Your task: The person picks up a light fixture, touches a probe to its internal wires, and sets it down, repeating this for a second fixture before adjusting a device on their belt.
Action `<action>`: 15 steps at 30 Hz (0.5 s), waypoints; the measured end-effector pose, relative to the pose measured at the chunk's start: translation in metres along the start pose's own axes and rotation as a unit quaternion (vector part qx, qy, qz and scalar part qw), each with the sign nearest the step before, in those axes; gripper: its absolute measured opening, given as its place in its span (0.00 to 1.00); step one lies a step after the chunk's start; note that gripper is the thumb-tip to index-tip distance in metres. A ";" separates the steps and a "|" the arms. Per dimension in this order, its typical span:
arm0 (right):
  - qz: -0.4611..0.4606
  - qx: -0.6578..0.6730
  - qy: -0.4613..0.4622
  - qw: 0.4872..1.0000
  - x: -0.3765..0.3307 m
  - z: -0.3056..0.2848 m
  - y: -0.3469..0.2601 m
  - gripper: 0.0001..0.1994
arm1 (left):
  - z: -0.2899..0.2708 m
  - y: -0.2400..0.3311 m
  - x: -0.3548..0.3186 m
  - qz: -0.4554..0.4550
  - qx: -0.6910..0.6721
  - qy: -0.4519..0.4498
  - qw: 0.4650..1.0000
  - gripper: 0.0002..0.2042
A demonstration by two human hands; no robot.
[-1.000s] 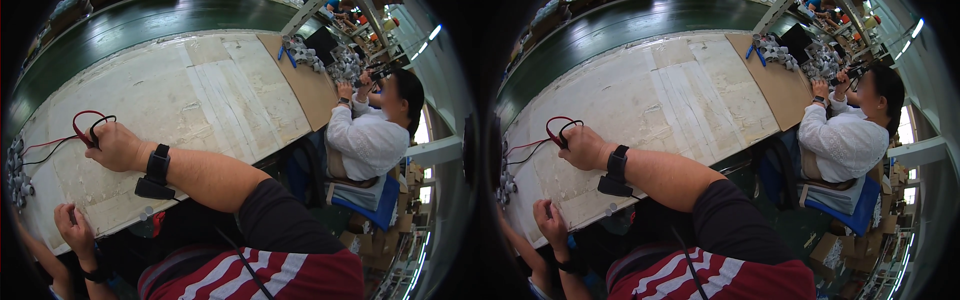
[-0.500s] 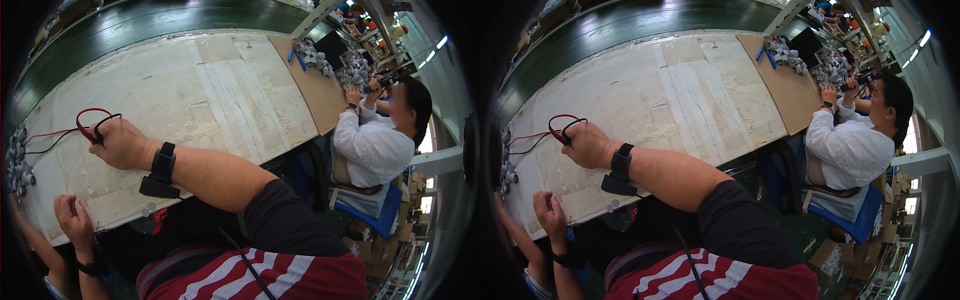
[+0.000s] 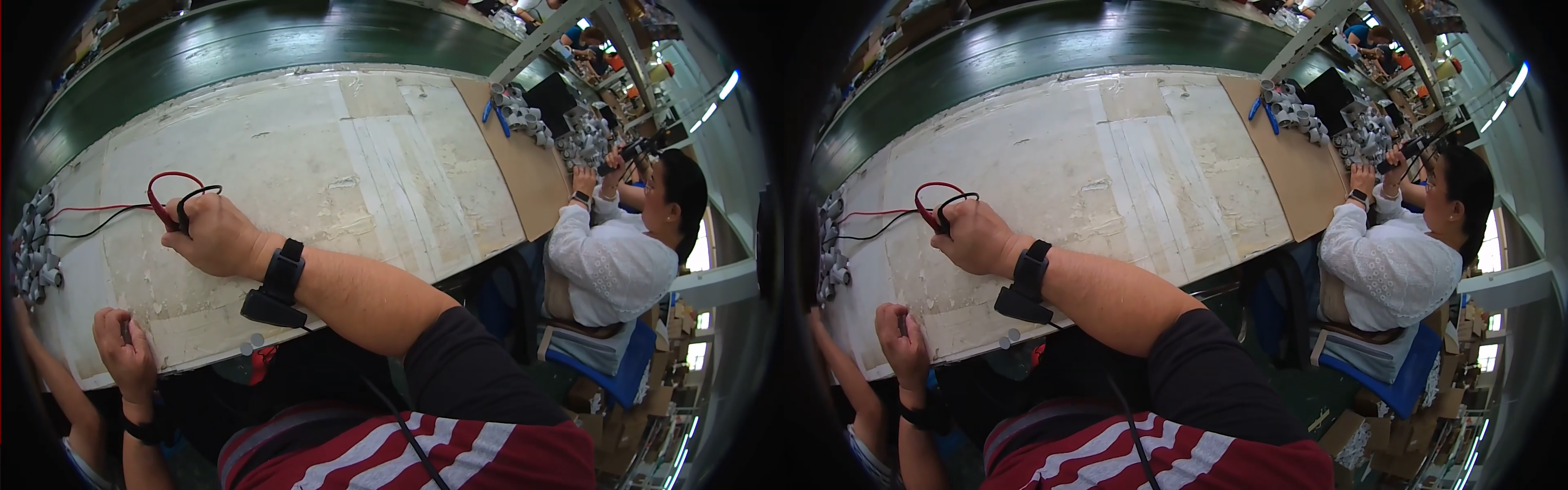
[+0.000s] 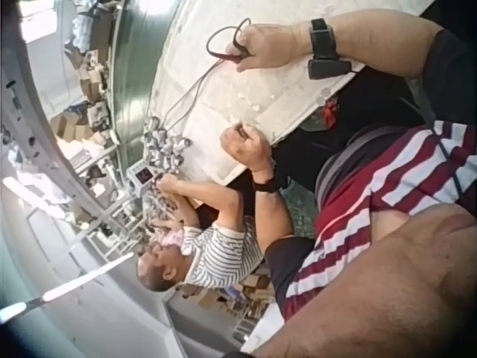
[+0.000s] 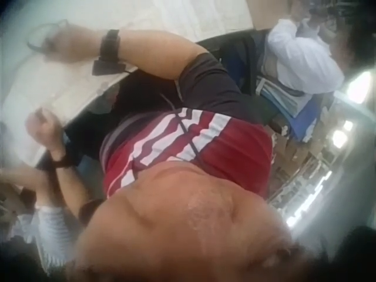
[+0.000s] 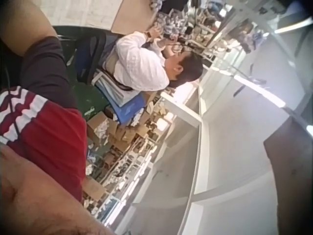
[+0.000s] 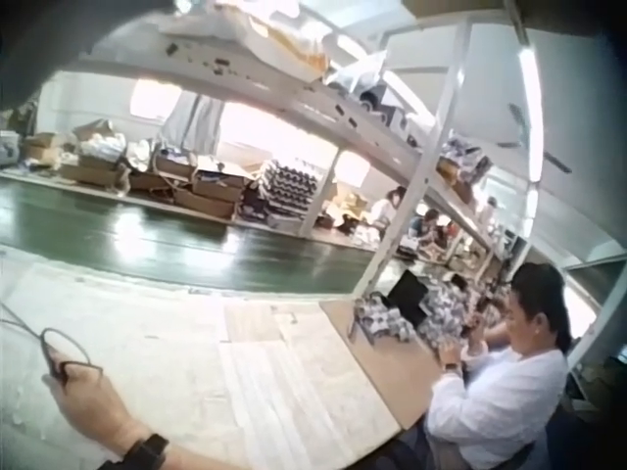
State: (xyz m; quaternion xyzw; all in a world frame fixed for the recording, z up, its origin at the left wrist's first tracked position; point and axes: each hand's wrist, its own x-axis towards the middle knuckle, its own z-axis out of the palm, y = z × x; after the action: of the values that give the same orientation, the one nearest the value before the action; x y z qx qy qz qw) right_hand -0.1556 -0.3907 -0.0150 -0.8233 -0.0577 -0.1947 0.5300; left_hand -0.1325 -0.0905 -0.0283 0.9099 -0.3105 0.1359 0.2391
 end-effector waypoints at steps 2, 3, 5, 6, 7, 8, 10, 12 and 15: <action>0.013 -0.002 -0.002 1.000 -0.002 0.001 0.000 0.09 | 0.000 0.001 0.001 -0.002 -0.002 0.001 1.000 0.05; 0.004 -0.001 0.001 1.000 -0.001 0.001 0.001 0.09 | 0.000 0.001 0.001 -0.003 -0.004 0.004 1.000 0.05; -0.015 0.000 0.008 1.000 0.000 0.001 0.001 0.09 | 0.000 0.002 0.002 -0.004 -0.006 0.005 1.000 0.06; -0.015 0.001 0.008 1.000 0.001 0.001 0.001 0.09 | -0.001 0.002 0.001 -0.004 -0.005 0.005 1.000 0.06; -0.012 0.002 0.004 1.000 0.001 0.000 0.000 0.09 | -0.001 0.002 0.001 -0.003 -0.004 0.004 1.000 0.06; -0.010 0.003 0.001 1.000 0.001 -0.001 -0.001 0.09 | -0.002 0.002 0.001 -0.002 -0.003 0.004 1.000 0.06; -0.008 0.003 -0.003 1.000 0.002 -0.001 -0.002 0.09 | -0.001 0.001 0.001 -0.003 -0.007 0.006 1.000 0.06; -0.004 0.003 0.002 1.000 0.000 0.000 -0.002 0.09 | 0.000 0.001 0.000 -0.004 -0.012 0.008 1.000 0.06; -0.001 0.007 0.002 1.000 0.000 -0.001 -0.002 0.09 | 0.000 0.004 0.001 -0.006 -0.009 0.009 1.000 0.07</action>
State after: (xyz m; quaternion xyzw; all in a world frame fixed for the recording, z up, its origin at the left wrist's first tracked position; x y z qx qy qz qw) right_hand -0.1566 -0.3906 -0.0136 -0.8190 -0.0591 -0.1965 0.5359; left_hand -0.1341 -0.0937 -0.0261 0.9085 -0.3036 0.1399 0.2508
